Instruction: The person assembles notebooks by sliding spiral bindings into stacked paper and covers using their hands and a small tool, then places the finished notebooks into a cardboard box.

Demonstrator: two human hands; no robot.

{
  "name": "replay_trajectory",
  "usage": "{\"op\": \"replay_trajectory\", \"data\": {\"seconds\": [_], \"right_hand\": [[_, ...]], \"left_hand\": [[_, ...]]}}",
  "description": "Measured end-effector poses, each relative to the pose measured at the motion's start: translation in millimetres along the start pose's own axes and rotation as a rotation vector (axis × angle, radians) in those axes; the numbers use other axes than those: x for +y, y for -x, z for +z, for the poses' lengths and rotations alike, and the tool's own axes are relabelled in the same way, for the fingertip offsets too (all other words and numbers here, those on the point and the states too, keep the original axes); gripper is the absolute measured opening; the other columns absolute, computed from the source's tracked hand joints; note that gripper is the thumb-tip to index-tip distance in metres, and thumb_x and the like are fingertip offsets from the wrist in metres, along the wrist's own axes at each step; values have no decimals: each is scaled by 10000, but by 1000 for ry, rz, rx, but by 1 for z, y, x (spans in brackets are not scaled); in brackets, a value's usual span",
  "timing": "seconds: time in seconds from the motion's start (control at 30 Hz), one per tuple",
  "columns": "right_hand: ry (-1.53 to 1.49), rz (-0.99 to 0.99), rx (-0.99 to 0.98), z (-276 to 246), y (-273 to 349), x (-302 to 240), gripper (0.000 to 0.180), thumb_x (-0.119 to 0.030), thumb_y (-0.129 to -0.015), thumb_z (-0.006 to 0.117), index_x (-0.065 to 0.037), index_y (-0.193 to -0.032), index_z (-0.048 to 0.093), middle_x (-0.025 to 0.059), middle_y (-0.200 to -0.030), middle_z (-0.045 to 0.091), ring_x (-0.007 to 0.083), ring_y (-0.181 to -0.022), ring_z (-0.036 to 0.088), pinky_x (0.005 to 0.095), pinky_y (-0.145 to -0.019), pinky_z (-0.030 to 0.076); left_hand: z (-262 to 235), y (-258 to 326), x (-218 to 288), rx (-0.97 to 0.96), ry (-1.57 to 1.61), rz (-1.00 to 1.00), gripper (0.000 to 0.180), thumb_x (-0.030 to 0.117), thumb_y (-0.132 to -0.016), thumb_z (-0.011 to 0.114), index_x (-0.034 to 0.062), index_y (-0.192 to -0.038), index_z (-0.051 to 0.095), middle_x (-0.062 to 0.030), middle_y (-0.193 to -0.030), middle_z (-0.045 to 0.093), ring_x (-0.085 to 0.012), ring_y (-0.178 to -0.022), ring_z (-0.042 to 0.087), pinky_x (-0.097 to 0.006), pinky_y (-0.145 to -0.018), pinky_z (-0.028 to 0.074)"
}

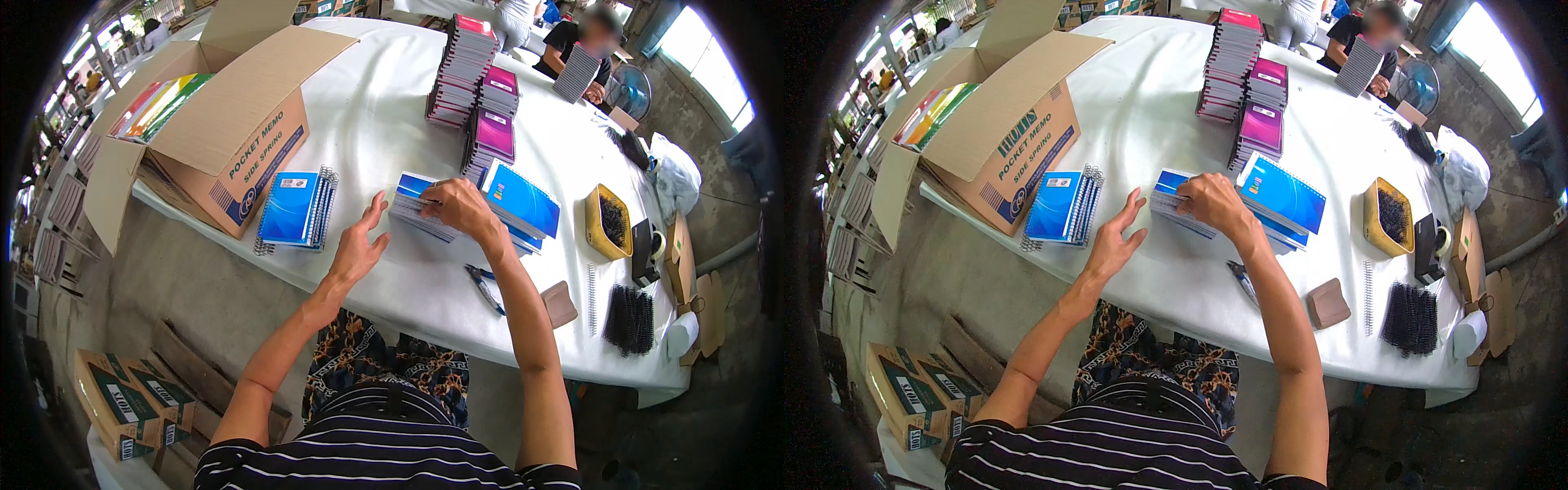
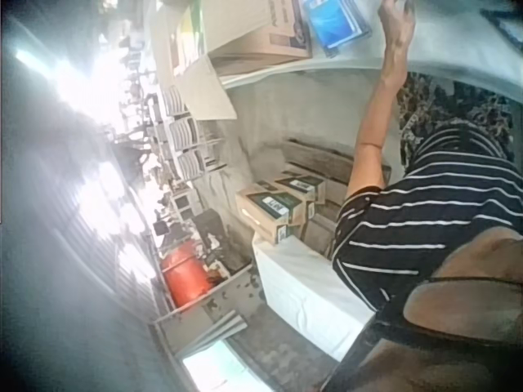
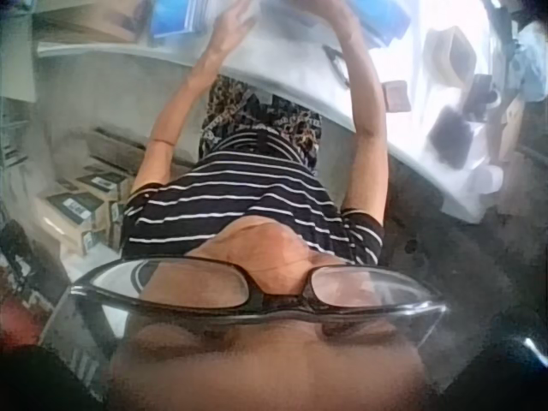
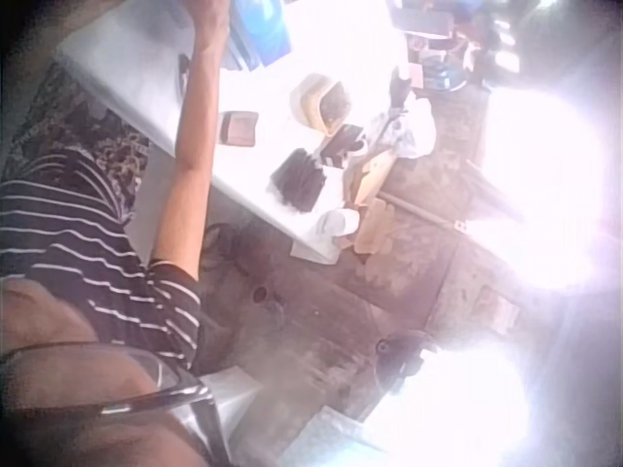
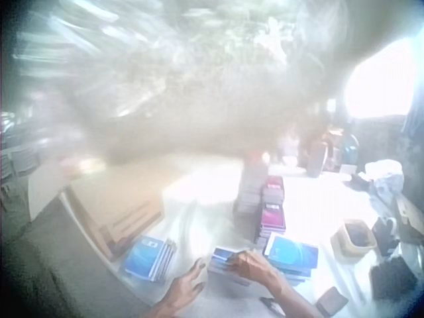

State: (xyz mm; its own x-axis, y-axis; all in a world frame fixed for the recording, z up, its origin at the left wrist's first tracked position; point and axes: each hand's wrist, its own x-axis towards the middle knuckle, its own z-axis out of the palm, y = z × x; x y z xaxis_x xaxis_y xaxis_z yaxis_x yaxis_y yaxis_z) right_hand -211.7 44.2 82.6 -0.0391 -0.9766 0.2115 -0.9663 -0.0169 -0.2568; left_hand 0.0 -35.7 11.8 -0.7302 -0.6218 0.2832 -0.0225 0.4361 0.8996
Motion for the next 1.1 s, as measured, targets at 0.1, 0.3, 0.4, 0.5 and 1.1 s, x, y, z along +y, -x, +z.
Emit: {"op": "replay_trajectory", "data": {"seconds": [0.1, 0.3, 0.4, 0.5, 1.1], "right_hand": [[76, -49, -17, -1, 2, -9, 246, -173, -749, 787, -62, -966, 753, 133, -944, 725, 317, -811, 688, 405, -750, 547], [36, -96, 4, -6, 4, -7, 218, -161, -776, 744, -53, -964, 751, 174, -914, 711, 346, -812, 682, 413, -758, 552], [-13, -64, -35, -12, 0, -8, 226, -151, -787, 732, -52, -989, 754, 183, -918, 710, 346, -816, 683, 406, -770, 555], [-38, -50, -67, -14, -2, -2, 235, -156, -794, 733, -46, -1001, 753, 193, -921, 709, 350, -810, 688, 406, -772, 559], [271, -157, -11, -3, 4, -28, 486, -17, -840, 618, -203, -1288, 592, 122, -811, 667, 309, -683, 683, 390, -629, 575]], "left_hand": [[0, 0, 2, 4, 18, -28, 813, -43, -868, 619, 193, -1546, 237, -186, -1474, 452, -344, -1349, 450, -395, -1088, 396], [1, 0, -1, 11, 42, -8, 806, -57, -865, 614, 184, -1543, 251, -193, -1468, 456, -342, -1358, 435, -383, -1097, 385], [-1, 0, -1, 17, 43, -15, 812, -62, -863, 616, 187, -1543, 248, -189, -1464, 461, -342, -1363, 425, -378, -1098, 385], [0, 0, -3, 20, 16, 2, 820, -63, -860, 621, 192, -1544, 245, -177, -1463, 467, -344, -1362, 425, -380, -1093, 395], [-1, -6, 13, 26, 22, -27, 798, -48, -890, 604, 185, -1551, 223, -162, -1390, 553, -305, -1325, 487, -360, -1043, 443]]}}
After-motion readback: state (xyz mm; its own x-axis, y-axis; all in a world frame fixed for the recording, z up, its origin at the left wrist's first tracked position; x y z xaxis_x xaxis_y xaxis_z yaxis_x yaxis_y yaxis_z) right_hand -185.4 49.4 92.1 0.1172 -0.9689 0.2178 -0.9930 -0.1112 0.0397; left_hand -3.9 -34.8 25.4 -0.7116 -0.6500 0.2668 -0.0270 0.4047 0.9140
